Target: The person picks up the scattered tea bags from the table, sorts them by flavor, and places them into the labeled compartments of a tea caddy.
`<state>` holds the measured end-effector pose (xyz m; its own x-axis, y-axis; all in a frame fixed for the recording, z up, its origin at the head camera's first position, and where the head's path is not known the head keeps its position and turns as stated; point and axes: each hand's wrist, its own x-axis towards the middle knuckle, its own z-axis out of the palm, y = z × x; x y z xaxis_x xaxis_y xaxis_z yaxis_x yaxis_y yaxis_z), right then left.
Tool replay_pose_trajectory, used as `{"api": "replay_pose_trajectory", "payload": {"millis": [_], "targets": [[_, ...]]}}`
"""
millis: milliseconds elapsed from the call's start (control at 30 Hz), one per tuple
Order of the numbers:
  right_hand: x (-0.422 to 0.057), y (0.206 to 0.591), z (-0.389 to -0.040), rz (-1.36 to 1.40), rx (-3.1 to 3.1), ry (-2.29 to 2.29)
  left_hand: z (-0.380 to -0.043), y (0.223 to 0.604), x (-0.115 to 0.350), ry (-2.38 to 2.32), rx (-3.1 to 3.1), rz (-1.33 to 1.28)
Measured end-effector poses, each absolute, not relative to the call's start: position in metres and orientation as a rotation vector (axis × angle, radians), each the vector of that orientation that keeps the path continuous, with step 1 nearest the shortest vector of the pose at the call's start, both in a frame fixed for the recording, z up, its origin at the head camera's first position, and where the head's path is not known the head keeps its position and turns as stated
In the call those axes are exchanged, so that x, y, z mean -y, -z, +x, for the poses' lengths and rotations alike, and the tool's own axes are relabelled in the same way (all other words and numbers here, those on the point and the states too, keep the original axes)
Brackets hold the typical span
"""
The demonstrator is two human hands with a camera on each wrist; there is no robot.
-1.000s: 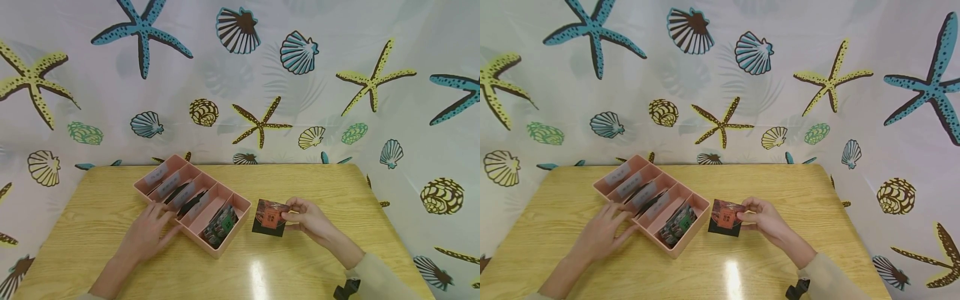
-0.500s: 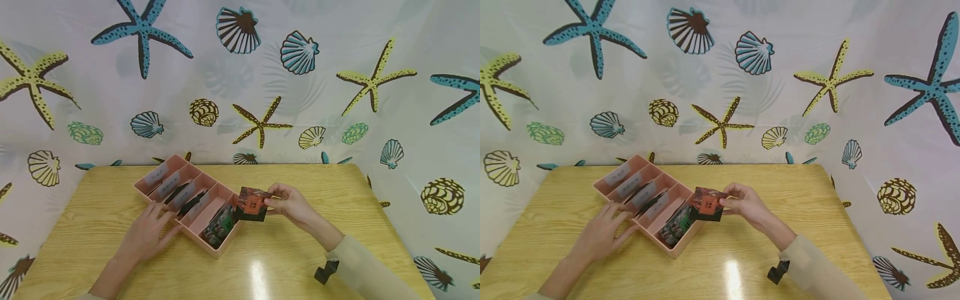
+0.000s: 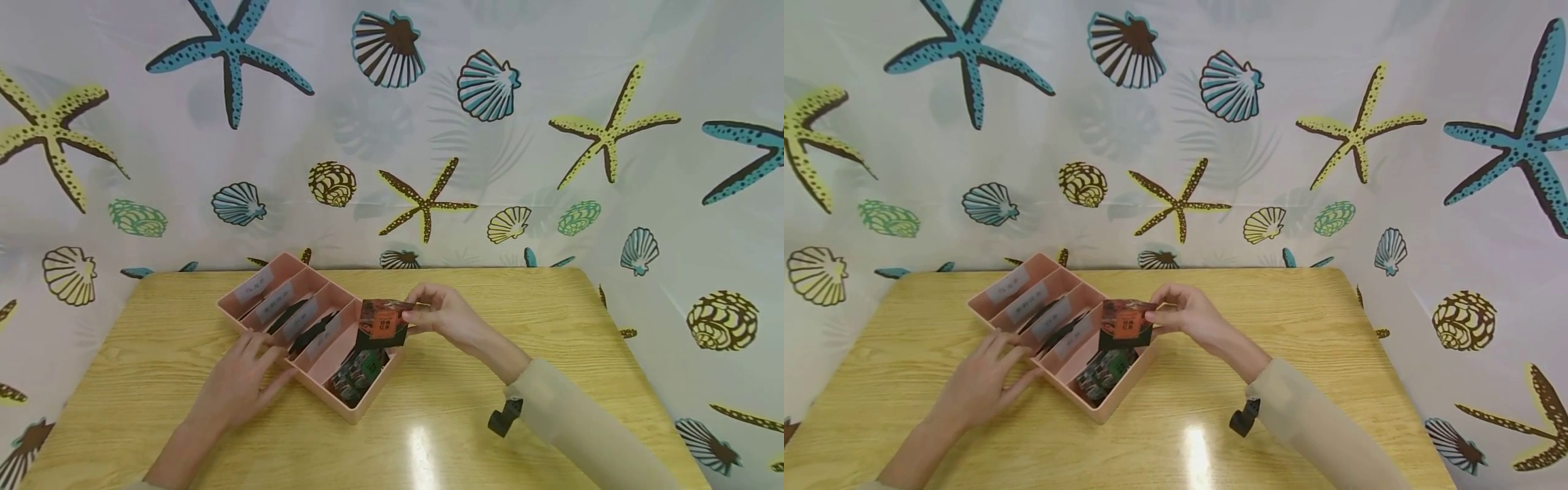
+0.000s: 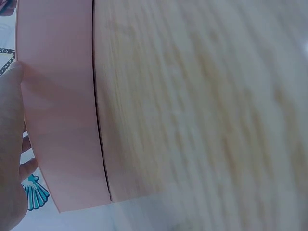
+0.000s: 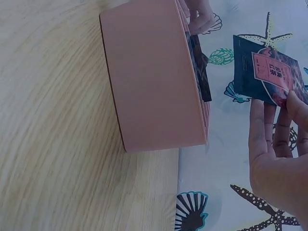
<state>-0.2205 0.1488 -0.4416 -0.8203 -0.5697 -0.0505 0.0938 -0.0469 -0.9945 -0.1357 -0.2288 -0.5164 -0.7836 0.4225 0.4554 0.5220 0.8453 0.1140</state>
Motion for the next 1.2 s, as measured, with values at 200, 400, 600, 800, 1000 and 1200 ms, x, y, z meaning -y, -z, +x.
{"api": "replay_pose_trajectory", "payload": {"millis": [200,400,600,800,1000,1200], "targets": [[-0.131,0.44,-0.234,-0.544,-1.806,1.889,-0.135,0.516,0.229,0.326,2.617,-0.685],[-0.117,0.441,-0.246,-0.623,-1.831,1.848,-0.134,0.516,0.229,0.324,2.606,-0.685],[-0.107,0.445,-0.255,-0.705,-1.894,1.754,-0.134,0.516,0.229,0.336,2.589,-0.698],[-0.098,0.446,-0.26,-0.714,-1.932,1.678,-0.135,0.516,0.229,0.343,2.58,-0.704],[-0.092,0.442,-0.265,-0.743,-1.928,1.667,-0.135,0.516,0.229,0.34,2.574,-0.706],[-0.086,0.446,-0.269,-0.771,-1.929,1.645,-0.135,0.515,0.228,0.339,2.571,-0.711]]}}
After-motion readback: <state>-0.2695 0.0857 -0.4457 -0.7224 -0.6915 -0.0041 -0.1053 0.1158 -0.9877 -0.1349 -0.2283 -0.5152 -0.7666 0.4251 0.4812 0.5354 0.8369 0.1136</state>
